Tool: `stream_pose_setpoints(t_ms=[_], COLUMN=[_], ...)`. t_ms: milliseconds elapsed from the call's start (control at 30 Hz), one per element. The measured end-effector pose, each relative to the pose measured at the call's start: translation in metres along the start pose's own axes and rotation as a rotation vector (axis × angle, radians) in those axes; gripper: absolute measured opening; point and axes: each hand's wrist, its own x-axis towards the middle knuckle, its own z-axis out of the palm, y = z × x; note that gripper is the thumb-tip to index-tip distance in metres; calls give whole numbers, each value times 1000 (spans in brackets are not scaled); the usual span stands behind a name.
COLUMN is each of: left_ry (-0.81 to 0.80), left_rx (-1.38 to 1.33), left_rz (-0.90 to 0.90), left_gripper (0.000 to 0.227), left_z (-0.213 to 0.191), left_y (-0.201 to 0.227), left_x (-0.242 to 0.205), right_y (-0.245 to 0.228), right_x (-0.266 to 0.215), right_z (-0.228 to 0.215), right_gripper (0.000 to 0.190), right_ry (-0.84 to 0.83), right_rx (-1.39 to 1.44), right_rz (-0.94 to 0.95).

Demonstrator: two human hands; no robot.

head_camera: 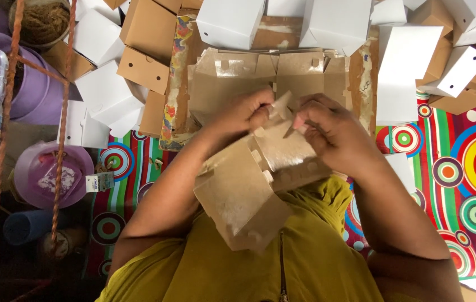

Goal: The person folds multiple flat cardboard box templates into their three-dimensional box shapes by hand, pressing on the creases and tucking in the tabs.

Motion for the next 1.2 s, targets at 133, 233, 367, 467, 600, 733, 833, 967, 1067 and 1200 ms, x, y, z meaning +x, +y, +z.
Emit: stream_pose_setpoints(t_ms=[133, 233, 367, 467, 600, 733, 833, 967, 1067, 1200], left_ry=[44, 94, 211, 217, 158, 38, 24, 89, 113, 122], left_rx=[25, 37, -26, -48, -377, -367, -433, -398, -387, -382], left_rz=[-27, -13, 30, -60, -50, 0, -25, -63, -90, -37], left_gripper=[14, 8, 14, 10, 15, 10, 17, 18, 17, 20], left_z=[-12, -4, 5, 12, 12, 12, 14, 14, 15, 19], left_y=[32, 45, 62, 38, 53, 51, 57, 65, 60, 55], left_x=[-4, -2, 0, 6, -7, -14, -17, -20, -20, -20], right_y=[1, -10, -25, -25, -22, -21, -20, -20, -19, -17], right_x=[-4, -4, -1, 2, 1, 1, 1, 1, 0, 1], right_z=[-9, -9, 1, 12, 19, 19, 18, 14, 16, 15], right_gripper=[14, 29, 34, 31, 22, 10, 7, 32, 11, 9], right_ry=[47, 122, 182, 164, 208, 217, 221, 192, 248, 272], right_rx=[104, -145, -388, -391, -436, -428, -438, -470, -430, -444], right_rz=[-21, -128, -248, -213, -200, -186, -177, -187, -207, -235])
